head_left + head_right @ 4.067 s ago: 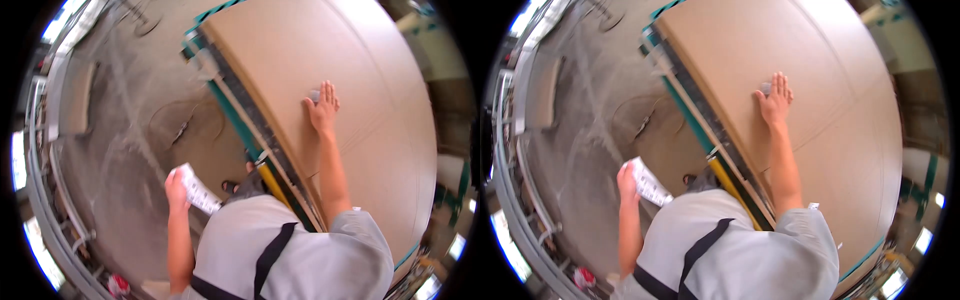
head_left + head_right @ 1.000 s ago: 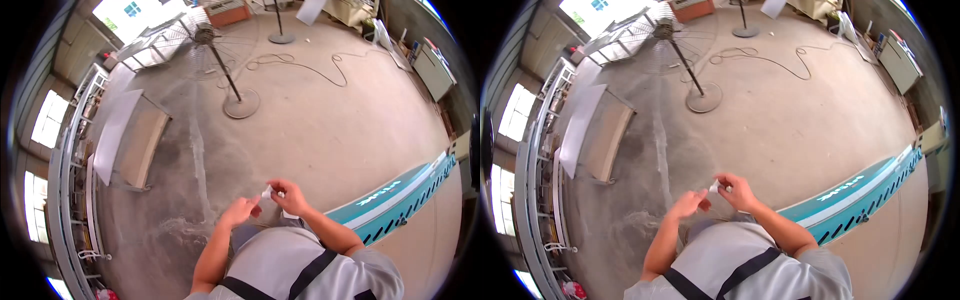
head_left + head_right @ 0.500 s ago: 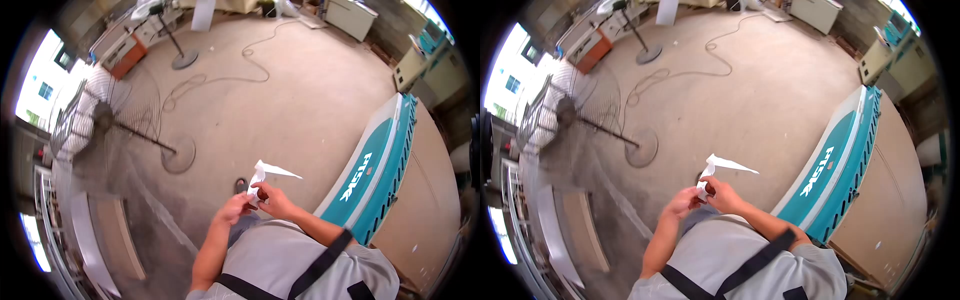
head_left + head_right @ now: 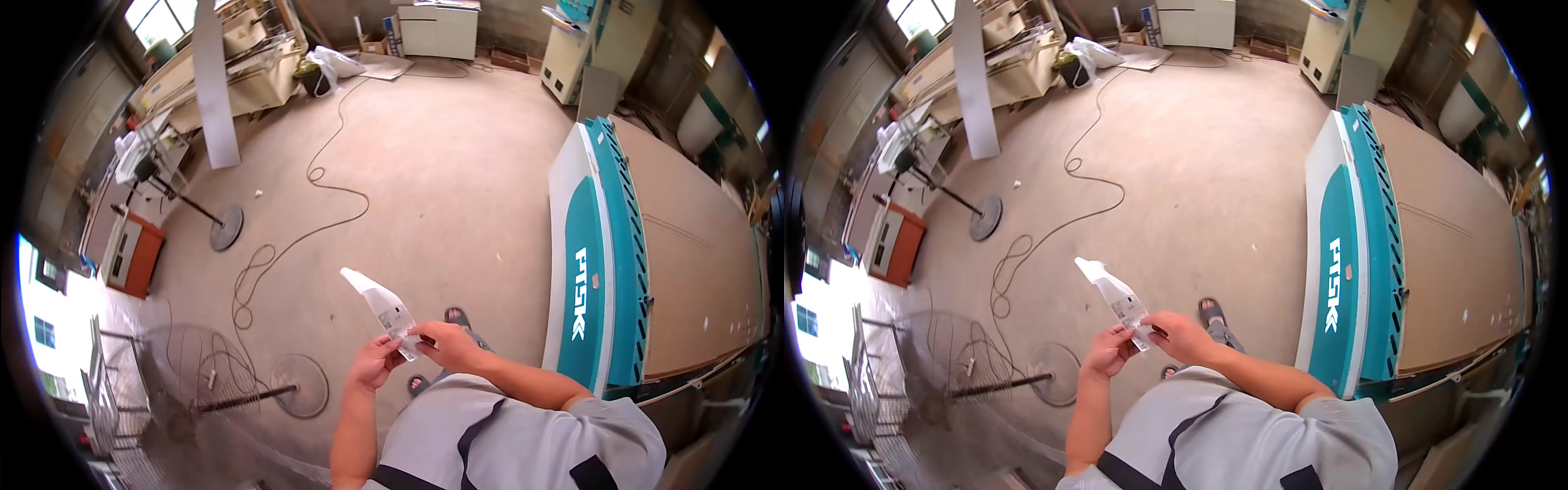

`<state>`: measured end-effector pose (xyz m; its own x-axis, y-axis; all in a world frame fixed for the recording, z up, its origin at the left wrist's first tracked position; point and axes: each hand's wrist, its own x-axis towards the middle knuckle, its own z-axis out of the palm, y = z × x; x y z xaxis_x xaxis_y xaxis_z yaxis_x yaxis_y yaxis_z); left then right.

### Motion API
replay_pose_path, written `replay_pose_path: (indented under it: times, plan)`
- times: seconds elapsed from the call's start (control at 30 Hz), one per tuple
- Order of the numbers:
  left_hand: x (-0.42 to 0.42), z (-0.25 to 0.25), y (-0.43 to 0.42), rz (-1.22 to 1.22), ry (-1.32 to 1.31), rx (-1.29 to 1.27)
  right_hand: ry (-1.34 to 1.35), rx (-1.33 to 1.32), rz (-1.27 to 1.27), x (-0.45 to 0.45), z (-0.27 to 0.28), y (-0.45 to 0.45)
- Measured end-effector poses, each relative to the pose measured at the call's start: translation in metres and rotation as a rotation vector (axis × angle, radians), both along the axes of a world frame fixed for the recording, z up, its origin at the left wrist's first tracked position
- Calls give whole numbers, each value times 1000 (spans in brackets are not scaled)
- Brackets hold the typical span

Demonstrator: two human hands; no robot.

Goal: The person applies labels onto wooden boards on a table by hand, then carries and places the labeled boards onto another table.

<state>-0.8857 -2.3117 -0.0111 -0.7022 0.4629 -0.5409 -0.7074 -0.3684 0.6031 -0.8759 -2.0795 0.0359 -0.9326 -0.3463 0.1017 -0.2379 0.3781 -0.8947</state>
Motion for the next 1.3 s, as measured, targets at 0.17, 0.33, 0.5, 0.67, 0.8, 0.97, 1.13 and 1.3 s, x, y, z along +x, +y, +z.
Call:
replay_pose_path:
  times: [0.17, 0.33, 0.5, 0.67, 0.8, 0.97, 1.13, 1.3]
  plan:
    - [-130, -21, 26, -84, -78, 33, 239, 83, -4, -107, -23, 41]
    - [-273, -38, 95, -203, -45, -80, 240, 57, -84, -229, -43, 115]
    - [-417, 29, 200, -185, 91, -37, 356, 29, -168, -360, 1, 207]
    - [-526, 30, 281, -407, 129, -14, 416, 106, -194, -434, 10, 286]
    - [-616, 8, 353, -555, 28, -45, 317, 32, -342, -480, -11, 331]
    - [-738, -39, 469, -749, 174, -212, 262, 162, -512, -560, -45, 407]
    - [-881, -48, 588, -912, 785, -632, 317, -458, -1020, -657, -13, 529]
    - [-996, -9, 700, -1064, 997, -698, 499, -887, -1619, -677, -9, 685]
